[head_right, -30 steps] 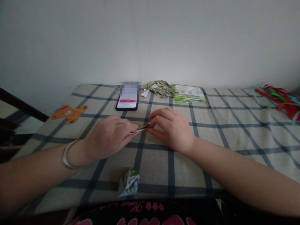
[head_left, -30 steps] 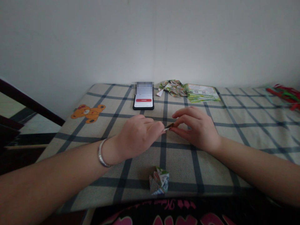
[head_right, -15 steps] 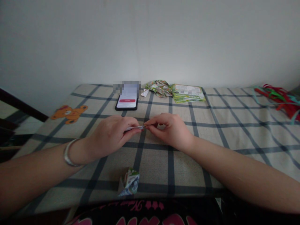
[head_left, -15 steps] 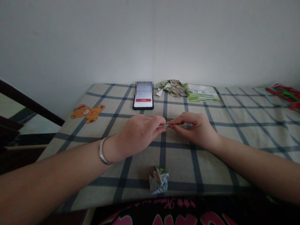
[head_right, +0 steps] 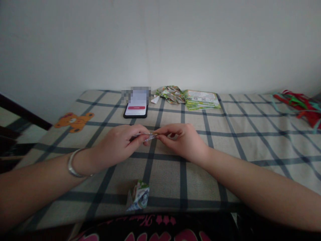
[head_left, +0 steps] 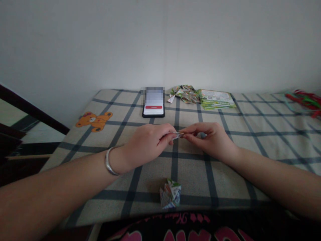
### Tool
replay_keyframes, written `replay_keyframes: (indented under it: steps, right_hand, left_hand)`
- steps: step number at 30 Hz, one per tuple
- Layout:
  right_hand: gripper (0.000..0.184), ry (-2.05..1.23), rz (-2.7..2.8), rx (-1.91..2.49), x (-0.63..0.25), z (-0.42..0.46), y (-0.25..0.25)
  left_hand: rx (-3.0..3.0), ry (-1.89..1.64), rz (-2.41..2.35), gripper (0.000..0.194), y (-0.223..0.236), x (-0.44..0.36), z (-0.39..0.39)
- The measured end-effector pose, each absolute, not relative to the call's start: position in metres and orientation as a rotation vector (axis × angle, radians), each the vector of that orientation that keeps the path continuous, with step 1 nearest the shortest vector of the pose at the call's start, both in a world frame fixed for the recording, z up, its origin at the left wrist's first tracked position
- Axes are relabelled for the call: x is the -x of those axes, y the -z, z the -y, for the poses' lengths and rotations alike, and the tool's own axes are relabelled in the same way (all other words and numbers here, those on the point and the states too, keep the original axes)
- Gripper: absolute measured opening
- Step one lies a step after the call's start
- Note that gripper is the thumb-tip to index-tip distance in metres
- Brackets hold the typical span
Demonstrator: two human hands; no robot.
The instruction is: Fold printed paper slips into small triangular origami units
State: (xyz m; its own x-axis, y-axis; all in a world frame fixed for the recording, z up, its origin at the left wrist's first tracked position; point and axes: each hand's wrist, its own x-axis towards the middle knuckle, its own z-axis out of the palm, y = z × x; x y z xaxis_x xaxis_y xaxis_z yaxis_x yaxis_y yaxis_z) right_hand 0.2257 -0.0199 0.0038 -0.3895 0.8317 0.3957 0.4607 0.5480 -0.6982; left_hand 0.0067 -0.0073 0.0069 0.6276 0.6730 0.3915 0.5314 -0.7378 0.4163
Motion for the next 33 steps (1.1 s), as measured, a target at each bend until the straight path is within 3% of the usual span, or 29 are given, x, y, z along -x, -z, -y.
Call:
replay_keyframes:
  steps: [14, 28, 33]
  right_hand:
    - [0.009, -0.515, 2.048, 0.948, -0.227, 0.020, -0.003]
    - [0.023, 0.297, 2.507, 0.520, -0.242, 0.018, -0.006]
    - [0.024, 0.514, 2.585, 0.483, -0.243, 0.024, -0.014]
  left_hand:
    - [-1.804, -0.699, -0.873, 0.014, -0.003, -0.010, 0.003]
    - [-1.843, -0.633, -0.732, 0.014, -0.006, -0.007, -0.002]
    - [-2.213, -0.799, -0.863, 0.013, -0.006, -0.007, 0.005]
